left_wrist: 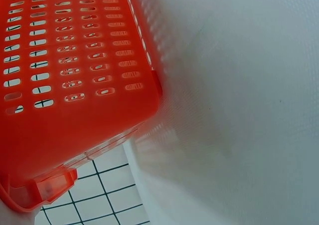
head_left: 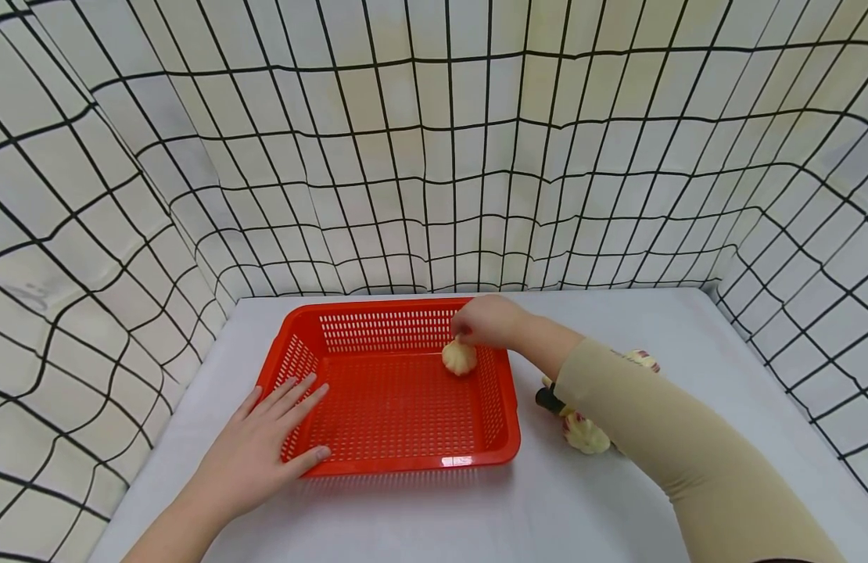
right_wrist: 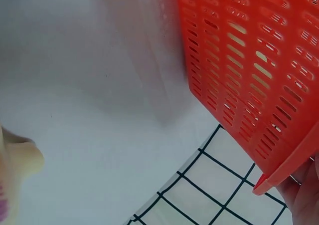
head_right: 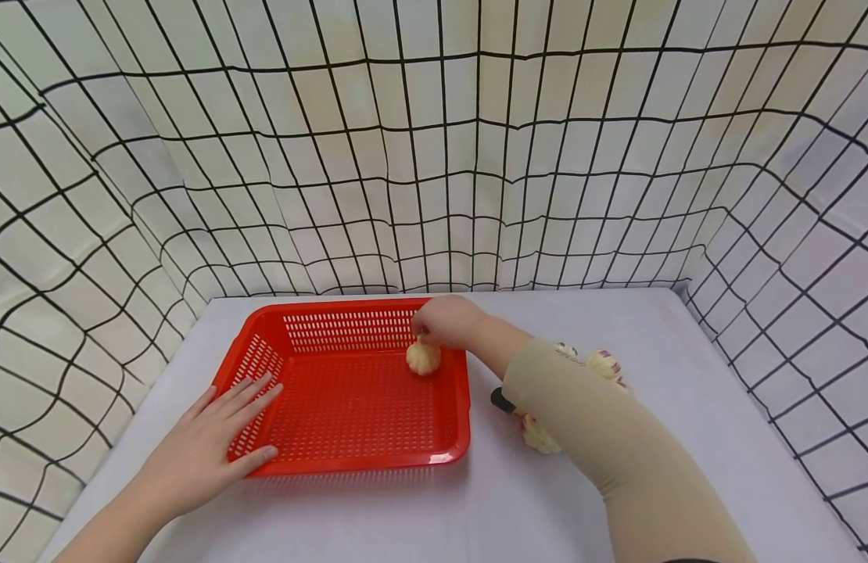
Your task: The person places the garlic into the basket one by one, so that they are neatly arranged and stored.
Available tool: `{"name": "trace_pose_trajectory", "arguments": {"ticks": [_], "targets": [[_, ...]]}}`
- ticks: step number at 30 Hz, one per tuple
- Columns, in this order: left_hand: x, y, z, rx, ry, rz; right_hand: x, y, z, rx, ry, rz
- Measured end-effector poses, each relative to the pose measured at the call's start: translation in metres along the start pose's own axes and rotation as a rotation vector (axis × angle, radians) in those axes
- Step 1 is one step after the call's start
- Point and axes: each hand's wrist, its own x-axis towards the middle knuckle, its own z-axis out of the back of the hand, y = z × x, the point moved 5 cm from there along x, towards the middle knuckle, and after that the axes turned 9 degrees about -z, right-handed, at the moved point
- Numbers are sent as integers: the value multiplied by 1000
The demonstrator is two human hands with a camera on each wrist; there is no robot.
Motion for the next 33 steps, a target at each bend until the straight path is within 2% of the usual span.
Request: {"name": "trace_pose_trajectory", "arguments": {"ticks": [15, 23, 33], "targets": [[2, -1, 0, 3, 10, -7, -2, 3, -3, -42, 30, 10], [0, -3, 1, -3, 13, -9, -4, 4, 2, 24, 23, 34], [1, -3, 2, 5, 2, -22, -13, -3, 24, 119, -50, 19]]}}
